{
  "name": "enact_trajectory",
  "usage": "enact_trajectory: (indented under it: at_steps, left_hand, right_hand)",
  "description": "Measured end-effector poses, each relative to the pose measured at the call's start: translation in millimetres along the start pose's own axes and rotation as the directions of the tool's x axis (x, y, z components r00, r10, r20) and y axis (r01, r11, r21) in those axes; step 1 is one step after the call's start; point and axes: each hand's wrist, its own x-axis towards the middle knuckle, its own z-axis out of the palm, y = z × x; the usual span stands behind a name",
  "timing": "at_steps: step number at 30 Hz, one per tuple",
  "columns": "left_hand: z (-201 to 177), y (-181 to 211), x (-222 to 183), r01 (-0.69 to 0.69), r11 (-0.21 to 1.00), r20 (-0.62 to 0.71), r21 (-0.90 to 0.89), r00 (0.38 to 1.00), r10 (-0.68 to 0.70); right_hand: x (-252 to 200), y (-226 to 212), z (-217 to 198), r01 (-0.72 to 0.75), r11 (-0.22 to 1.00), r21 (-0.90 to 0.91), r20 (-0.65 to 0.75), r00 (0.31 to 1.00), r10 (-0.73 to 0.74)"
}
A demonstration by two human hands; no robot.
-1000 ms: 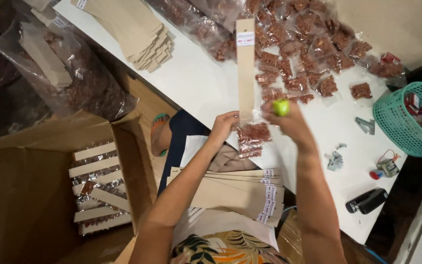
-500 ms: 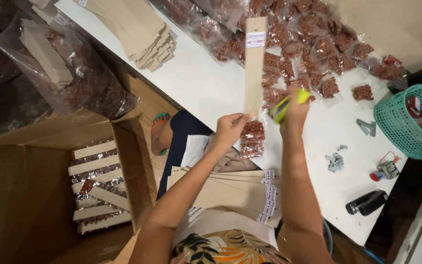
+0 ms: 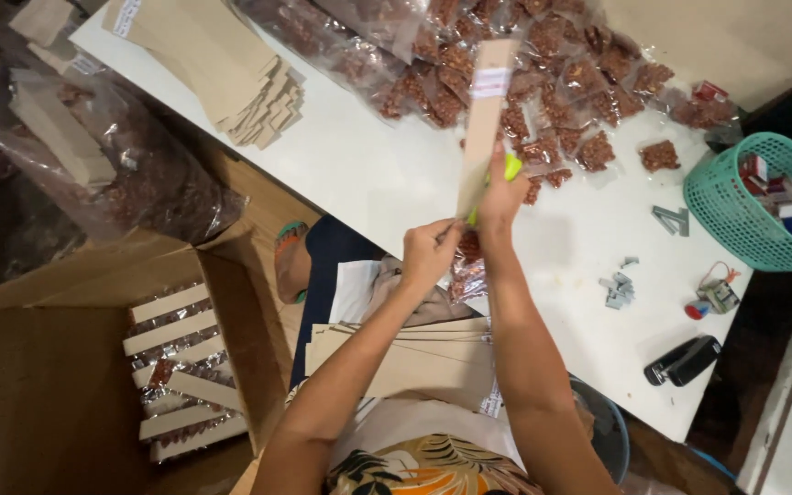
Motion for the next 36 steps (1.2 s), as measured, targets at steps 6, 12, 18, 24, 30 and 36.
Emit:
enact_trajectory:
  at_steps: [6,12,18,24,30,36]
  left_hand:
    - [-3.9,-39.5,6.7,0.134,0.987,0.015,-0.085,0.991,-0.133]
    - [-6.0,-80.4,19.6,0.321,0.938,0.033,-0.13,0.947,-0.319]
    - [-2.0,-102.0,27.1,0.411,0.902,0.033,-0.133,0.911,-0.41]
    - [-12.8,-49.0,24.6,0.381,0.842,0.108,-0.382,0.923,-0.369]
    - [-10.6,-45.7,28.7,0.444,0.674,0.272,-0.591,0.896,-0.351]
    - [-11.4,-22.4,23.8,0.318,0.936,0.082,-0.15,0.948,-0.309]
  right_hand:
    - [27.3,21.4,-34.4,0.044,0.996,0.081,0.239,0.969,-0.062]
    - [108.3,76.9,-89.3,0.658,0.506,-0.558,0.615,0.737,-0.279]
    - [93.8,80.6,-116.6,0.888,0.25,-0.387,0.58,0.445,-0.683]
    - [22.4,-52.4,-125.5,0.472,0.872,-0.127,0.764,0.607,-0.218]
    - [31.2,8.3,-77.8,0.128,0.981,-0.146,0.762,0.646,0.029]
    - [30.0,13.4,-73.7,0.087,0.981,-0.175,0.717,0.693,0.067]
